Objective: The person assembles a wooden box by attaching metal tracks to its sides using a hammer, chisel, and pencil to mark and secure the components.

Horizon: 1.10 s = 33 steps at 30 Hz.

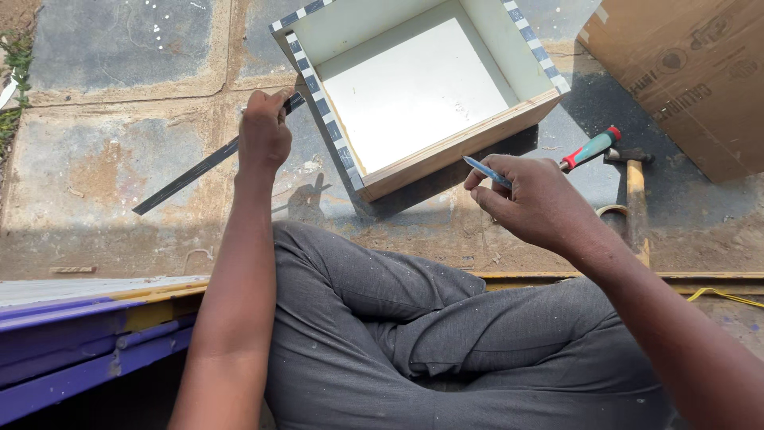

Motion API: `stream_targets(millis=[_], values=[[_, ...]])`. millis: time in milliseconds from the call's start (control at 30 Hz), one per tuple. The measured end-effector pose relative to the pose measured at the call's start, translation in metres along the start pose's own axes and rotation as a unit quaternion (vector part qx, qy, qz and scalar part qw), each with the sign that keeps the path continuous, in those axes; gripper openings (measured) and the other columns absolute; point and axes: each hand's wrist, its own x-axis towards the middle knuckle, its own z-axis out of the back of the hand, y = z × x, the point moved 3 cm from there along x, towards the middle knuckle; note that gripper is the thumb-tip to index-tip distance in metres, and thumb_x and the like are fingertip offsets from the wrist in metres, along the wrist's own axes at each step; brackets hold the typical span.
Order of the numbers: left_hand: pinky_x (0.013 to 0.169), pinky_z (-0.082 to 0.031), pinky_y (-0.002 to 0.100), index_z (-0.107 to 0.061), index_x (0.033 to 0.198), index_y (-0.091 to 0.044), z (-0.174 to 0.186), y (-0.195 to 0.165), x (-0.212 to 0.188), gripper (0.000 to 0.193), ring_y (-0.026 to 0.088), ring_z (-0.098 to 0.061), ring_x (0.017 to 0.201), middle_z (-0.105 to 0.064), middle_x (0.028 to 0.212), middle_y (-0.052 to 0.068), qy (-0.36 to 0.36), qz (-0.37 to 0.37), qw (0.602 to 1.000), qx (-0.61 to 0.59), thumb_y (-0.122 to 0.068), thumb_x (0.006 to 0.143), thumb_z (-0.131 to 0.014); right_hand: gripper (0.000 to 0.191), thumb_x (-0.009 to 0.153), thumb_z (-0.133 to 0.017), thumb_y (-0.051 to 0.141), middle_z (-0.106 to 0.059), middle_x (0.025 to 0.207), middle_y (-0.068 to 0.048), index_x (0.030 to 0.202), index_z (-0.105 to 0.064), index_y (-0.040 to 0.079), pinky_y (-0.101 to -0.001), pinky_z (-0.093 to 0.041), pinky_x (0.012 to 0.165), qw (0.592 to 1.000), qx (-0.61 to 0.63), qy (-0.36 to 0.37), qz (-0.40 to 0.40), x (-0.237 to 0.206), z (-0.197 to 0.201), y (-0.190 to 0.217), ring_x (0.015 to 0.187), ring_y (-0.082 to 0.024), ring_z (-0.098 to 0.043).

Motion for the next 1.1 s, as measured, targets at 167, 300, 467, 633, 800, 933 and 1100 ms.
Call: stream_targets(millis=[167,300,467,633,800,933,1100], values=[[0.074,-0.055,0.036,-0.062,0.135,-0.005,0.015,-0.064,-0.013,0.036,0.020,-0.068,0.085,-0.068,0.100,0.012,-0.024,-0.102,0.965,-0.242,0.004,0.100,-0.061,0.026,0.091,-0.074,0.031,-0.070,0.076,-0.005,0.100,-0.075,0.007,-0.0309,-0.052,0.061,0.990,0.132,-0.044,0.000,0.037,-0.026,0.010,0.070,-0.012,-0.067],[0.071,-0.058,0.033,-0.067,0.121,-0.007,0.008,-0.105,-0.018,0.022,0.017,-0.070,0.087,-0.071,0.104,0.010,0.014,-0.154,0.953,-0.262,0.000,0.100,-0.066,0.038,0.092,-0.078,0.027,-0.073,0.086,-0.010,0.121,-0.067,0.005,-0.0311,-0.055,0.070,0.946,0.310,-0.098,0.004,0.087,-0.060,0.015,0.081,-0.013,-0.070],[0.066,-0.056,0.032,-0.068,0.120,-0.005,-0.003,-0.123,-0.023,0.020,0.018,-0.069,0.082,-0.070,0.102,0.010,0.041,-0.163,0.945,-0.279,-0.002,0.101,-0.065,0.046,0.093,-0.077,0.019,-0.075,0.098,-0.008,0.133,-0.061,0.005,-0.0202,-0.049,0.064,0.909,0.352,-0.200,0.099,0.115,-0.093,0.018,0.077,-0.003,-0.064],[0.067,-0.057,0.028,-0.067,0.121,-0.003,-0.017,-0.125,-0.022,0.018,0.014,-0.069,0.084,-0.070,0.104,0.009,0.039,-0.175,0.935,-0.306,-0.005,0.103,-0.064,0.036,0.097,-0.075,0.019,-0.076,0.096,-0.004,0.130,-0.067,0.007,-0.0147,-0.031,0.044,0.917,0.292,-0.262,0.073,0.116,-0.110,0.005,0.052,0.002,-0.044],[0.063,-0.054,0.028,-0.068,0.121,-0.003,-0.020,-0.125,-0.025,0.018,0.012,-0.066,0.077,-0.070,0.101,0.009,0.040,-0.162,0.939,-0.300,-0.005,0.103,-0.065,0.029,0.095,-0.076,0.020,-0.077,0.095,-0.001,0.120,-0.071,0.007,-0.0159,-0.029,0.042,0.910,0.276,-0.301,0.075,0.115,-0.115,0.000,0.052,0.002,-0.046],[0.062,-0.052,0.029,-0.068,0.121,-0.003,-0.019,-0.125,-0.026,0.018,0.013,-0.064,0.075,-0.069,0.099,0.008,0.034,-0.174,0.942,-0.284,-0.005,0.103,-0.065,0.024,0.095,-0.080,0.021,-0.077,0.094,-0.001,0.111,-0.071,0.007,-0.0163,-0.034,0.046,0.918,0.233,-0.313,0.075,0.114,-0.111,-0.001,0.057,0.001,-0.050],[0.061,-0.054,0.027,-0.068,0.119,-0.004,-0.023,-0.127,-0.026,0.017,0.012,-0.066,0.076,-0.069,0.099,0.008,0.038,-0.174,0.943,-0.281,-0.006,0.102,-0.066,0.033,0.091,-0.073,0.015,-0.071,0.100,-0.005,0.119,-0.059,0.004,-0.0150,-0.050,0.065,0.883,0.383,-0.261,0.071,0.115,-0.107,-0.003,0.082,0.000,-0.066]])
